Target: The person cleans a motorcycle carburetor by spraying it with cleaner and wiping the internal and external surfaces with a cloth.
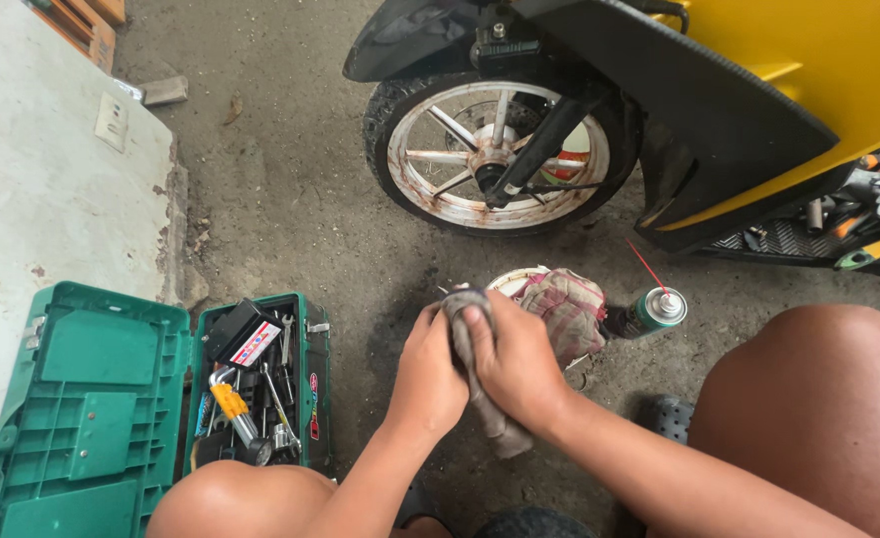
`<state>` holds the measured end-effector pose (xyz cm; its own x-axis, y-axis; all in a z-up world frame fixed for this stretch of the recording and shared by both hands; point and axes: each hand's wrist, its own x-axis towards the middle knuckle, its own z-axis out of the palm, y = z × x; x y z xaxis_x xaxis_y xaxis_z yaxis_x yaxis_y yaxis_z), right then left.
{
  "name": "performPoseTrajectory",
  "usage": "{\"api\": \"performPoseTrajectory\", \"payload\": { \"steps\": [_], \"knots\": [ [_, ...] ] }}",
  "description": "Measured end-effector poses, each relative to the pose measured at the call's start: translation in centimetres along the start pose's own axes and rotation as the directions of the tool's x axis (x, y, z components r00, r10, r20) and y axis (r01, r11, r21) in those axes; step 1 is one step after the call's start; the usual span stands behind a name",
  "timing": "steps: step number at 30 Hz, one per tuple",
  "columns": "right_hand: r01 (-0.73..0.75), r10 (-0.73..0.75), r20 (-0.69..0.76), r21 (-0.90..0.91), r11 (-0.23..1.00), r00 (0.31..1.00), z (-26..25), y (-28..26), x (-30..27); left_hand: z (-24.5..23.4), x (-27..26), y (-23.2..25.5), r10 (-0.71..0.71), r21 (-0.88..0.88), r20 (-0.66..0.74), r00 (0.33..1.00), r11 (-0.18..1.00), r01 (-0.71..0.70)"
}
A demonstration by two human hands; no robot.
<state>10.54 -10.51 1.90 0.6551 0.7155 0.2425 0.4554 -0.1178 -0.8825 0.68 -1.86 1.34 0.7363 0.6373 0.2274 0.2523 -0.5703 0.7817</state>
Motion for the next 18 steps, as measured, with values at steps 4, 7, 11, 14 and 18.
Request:
{"api": "performPoseTrajectory", "payload": {
  "steps": [4, 7, 11, 14, 18],
  "knots": [
    [-0.013, 0.011, -0.087, -0.023, 1.000, 0.996, 0.2, 1.2, 1.2, -0.4, -0.1, -0.3, 0.041, 0.024, 0.012, 0.999, 0.999, -0.041],
    [0.000, -0.011, -0.109, -0.096, 0.995, 0.994, 0.0, 1.9, 2.2, -0.5, 0.1, -0.1, 0.087, 0.011, 0.018, 0.996, 0.996, -0.087],
    [-0.118, 0.093, -0.137, -0.186, 0.975, 0.986, -2.3, 2.6, 4.4, -1.4, 0.0, 0.6, 0.129, -0.046, 0.054, 0.990, 0.991, -0.127],
    [-0.127, 0.104, -0.160, -0.138, 0.982, 0.982, -3.9, 1.6, 5.0, -1.8, 0.5, 0.9, 0.090, -0.045, 0.033, 0.995, 0.995, -0.088],
    [0.245, -0.252, -0.114, -0.070, 0.967, 0.961, -3.4, -0.6, 2.4, -1.8, 0.9, 0.0, 0.023, -0.033, -0.018, 1.000, 0.999, -0.024]
  ]
}}
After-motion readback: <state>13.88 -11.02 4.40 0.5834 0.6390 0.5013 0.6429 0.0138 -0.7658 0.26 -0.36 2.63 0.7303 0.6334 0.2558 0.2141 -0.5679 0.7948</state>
